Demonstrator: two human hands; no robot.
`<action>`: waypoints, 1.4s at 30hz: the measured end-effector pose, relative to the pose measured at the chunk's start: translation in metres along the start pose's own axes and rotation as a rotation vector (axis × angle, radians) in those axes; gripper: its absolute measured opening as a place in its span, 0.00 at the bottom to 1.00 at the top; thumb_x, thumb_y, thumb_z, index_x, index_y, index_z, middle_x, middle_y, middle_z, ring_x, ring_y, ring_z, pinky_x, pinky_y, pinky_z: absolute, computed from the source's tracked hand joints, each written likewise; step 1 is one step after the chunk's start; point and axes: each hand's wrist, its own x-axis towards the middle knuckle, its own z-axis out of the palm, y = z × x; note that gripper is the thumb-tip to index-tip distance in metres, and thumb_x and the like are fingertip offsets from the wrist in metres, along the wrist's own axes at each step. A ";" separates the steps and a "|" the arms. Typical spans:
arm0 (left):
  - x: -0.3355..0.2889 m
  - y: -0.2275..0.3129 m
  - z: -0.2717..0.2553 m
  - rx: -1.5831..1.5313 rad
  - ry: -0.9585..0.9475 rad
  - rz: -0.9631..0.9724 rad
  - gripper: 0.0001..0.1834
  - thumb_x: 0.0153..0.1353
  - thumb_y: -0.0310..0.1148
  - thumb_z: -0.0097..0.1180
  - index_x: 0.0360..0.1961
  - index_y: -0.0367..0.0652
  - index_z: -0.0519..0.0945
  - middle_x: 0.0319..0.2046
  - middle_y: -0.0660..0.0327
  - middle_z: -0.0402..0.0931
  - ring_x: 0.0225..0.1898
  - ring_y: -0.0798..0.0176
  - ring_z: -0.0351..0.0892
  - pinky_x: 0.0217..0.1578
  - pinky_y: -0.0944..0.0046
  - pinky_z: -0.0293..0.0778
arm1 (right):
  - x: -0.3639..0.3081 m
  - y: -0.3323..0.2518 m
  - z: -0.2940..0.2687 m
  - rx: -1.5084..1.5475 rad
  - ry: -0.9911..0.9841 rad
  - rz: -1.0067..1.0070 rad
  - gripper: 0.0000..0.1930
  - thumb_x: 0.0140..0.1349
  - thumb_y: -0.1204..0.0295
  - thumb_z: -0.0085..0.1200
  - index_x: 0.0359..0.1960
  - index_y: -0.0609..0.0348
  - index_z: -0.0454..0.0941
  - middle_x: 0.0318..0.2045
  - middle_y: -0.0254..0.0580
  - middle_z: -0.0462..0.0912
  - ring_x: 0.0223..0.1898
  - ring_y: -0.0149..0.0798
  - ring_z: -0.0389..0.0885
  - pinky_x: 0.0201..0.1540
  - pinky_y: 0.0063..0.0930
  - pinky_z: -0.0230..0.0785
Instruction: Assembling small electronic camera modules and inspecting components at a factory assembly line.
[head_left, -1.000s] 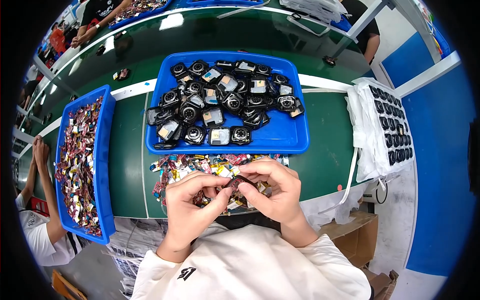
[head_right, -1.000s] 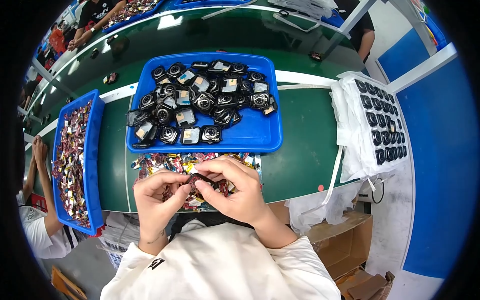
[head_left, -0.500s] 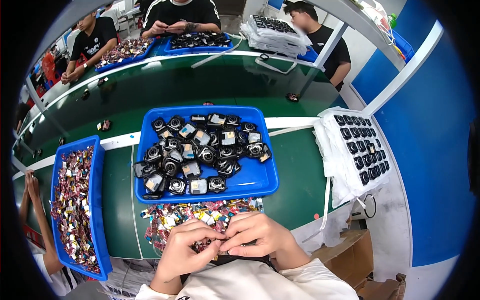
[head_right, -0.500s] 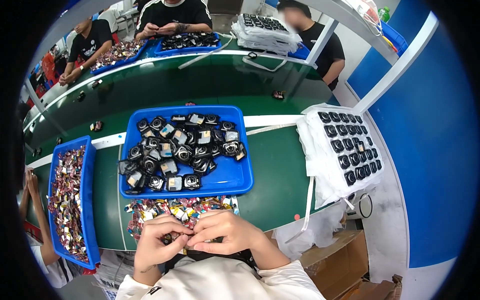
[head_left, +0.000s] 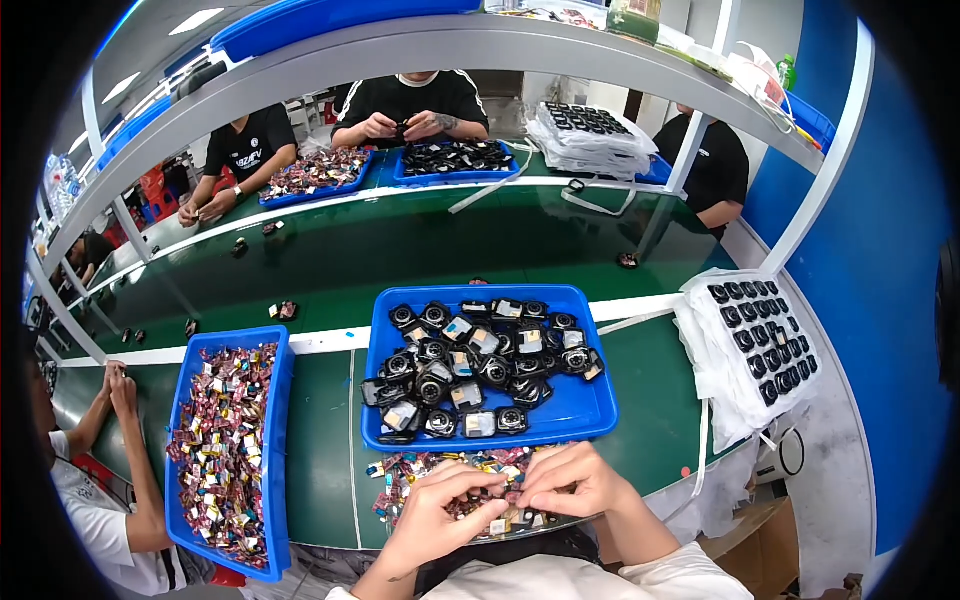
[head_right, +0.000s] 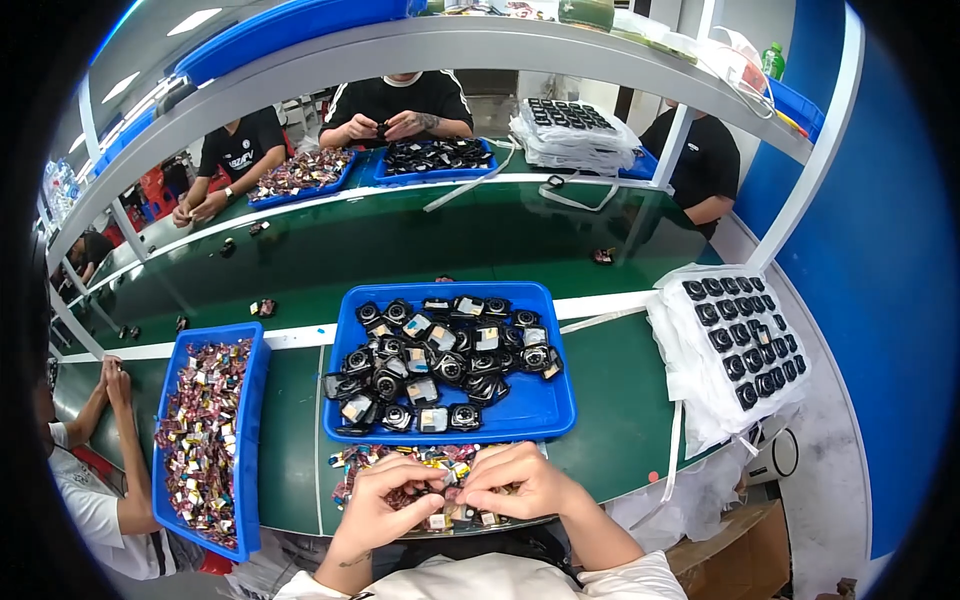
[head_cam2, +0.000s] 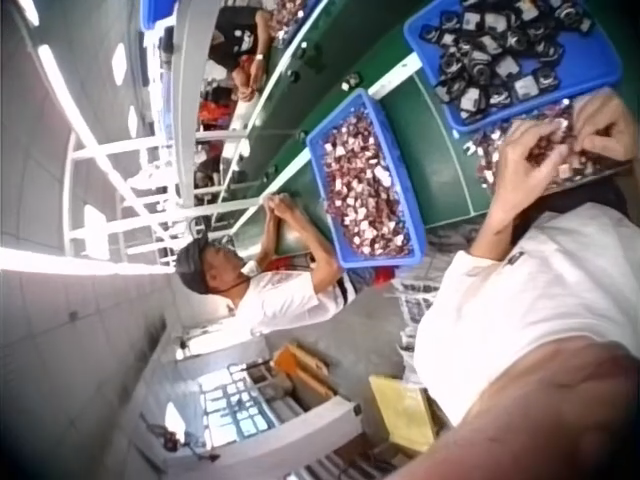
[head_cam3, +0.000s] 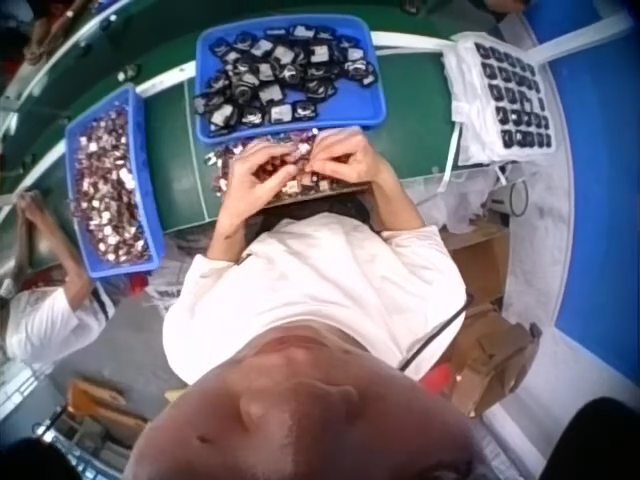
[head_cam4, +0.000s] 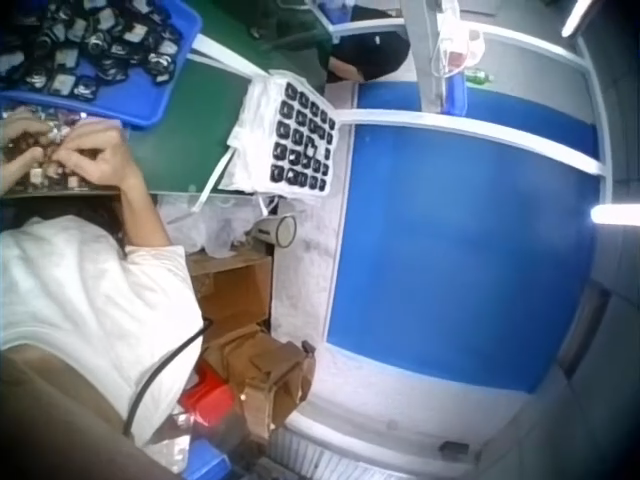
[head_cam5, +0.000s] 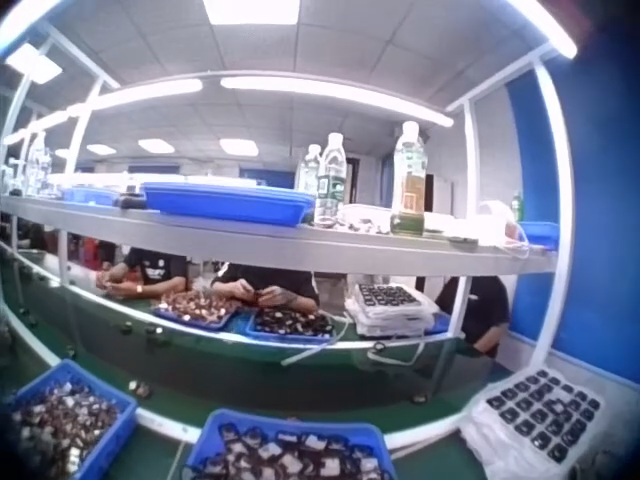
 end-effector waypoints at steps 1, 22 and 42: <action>-0.002 -0.004 -0.005 0.062 0.130 0.061 0.10 0.47 0.24 0.65 0.34 0.37 0.83 0.27 0.59 0.80 0.32 0.63 0.78 0.34 0.67 0.71 | -0.001 0.002 -0.002 -0.055 0.068 0.013 0.03 0.49 0.82 0.59 0.27 0.68 0.83 0.23 0.48 0.83 0.24 0.39 0.80 0.29 0.29 0.71; -0.061 -0.065 -0.080 -0.203 0.511 -0.346 0.09 0.63 0.23 0.51 0.28 0.30 0.81 0.27 0.54 0.82 0.25 0.70 0.76 0.31 0.72 0.73 | -0.004 0.027 -0.009 -0.502 0.620 -0.010 0.06 0.48 0.78 0.53 0.21 0.70 0.80 0.19 0.45 0.80 0.22 0.37 0.76 0.27 0.26 0.67; -0.055 -0.047 -0.084 -0.552 0.709 -0.291 0.16 0.63 0.35 0.48 0.47 0.36 0.76 0.48 0.54 0.74 0.44 0.64 0.71 0.41 0.67 0.68 | -0.004 0.021 -0.003 -0.454 0.534 -0.067 0.07 0.43 0.77 0.55 0.22 0.68 0.81 0.18 0.45 0.79 0.22 0.39 0.76 0.28 0.28 0.68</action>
